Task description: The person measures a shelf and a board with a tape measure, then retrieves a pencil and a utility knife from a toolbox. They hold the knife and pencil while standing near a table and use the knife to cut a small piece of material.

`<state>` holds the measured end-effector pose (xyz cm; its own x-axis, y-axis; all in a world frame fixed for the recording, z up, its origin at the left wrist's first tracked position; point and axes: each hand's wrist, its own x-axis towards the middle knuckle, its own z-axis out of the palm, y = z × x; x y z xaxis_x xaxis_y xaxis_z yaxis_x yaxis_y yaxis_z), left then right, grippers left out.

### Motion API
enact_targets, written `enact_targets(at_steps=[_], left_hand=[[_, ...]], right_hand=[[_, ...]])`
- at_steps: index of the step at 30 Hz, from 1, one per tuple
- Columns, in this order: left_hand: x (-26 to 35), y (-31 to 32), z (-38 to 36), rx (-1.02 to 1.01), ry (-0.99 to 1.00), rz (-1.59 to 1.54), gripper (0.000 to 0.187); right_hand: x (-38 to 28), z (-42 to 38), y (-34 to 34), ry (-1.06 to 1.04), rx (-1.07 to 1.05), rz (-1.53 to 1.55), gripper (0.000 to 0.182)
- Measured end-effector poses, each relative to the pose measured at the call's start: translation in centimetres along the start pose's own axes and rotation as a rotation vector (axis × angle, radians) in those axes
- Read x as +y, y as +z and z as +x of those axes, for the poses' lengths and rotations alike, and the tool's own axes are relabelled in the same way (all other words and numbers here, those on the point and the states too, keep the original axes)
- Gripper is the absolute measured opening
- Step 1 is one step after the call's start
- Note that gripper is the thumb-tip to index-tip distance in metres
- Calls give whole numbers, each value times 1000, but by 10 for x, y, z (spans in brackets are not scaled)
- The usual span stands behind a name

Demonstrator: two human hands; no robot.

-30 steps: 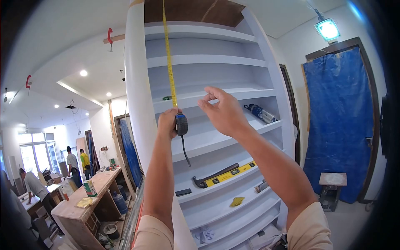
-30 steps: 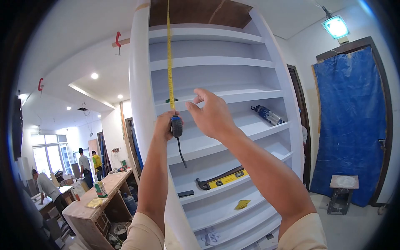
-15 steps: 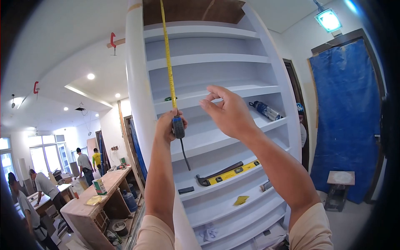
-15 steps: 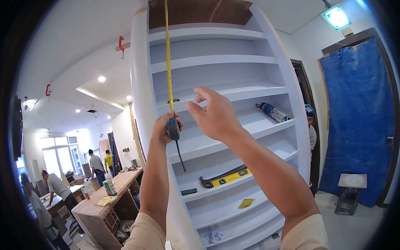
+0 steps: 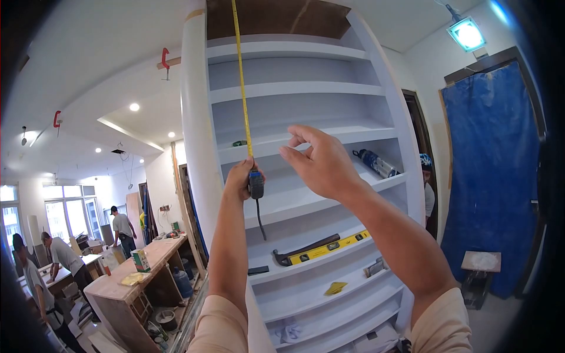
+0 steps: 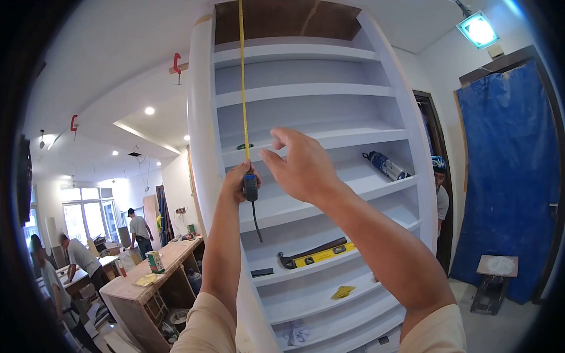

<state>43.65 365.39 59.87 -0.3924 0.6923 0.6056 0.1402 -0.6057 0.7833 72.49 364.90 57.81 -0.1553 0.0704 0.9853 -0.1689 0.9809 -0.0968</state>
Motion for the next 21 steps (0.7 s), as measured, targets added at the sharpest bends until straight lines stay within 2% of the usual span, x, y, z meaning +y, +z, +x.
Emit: enact_targets(at_steps=[7, 10, 13, 16, 21], left_hand=[[-18, -11, 24, 39, -12, -65, 32], [-28, -22, 35, -38, -14, -127, 30], [-36, -25, 40, -3, -27, -263, 30], [-35, -33, 37, -17, 5, -158, 29], [-30, -53, 41, 23, -17, -191, 30]], right_hand=[[8, -4, -13, 36, -46, -48, 43], [12, -9, -13, 65, -56, -51, 43], [19, -10, -10, 78, -52, -53, 44], [24, -10, -5, 68, -56, -53, 44], [22, -6, 6, 89, -65, -34, 44]])
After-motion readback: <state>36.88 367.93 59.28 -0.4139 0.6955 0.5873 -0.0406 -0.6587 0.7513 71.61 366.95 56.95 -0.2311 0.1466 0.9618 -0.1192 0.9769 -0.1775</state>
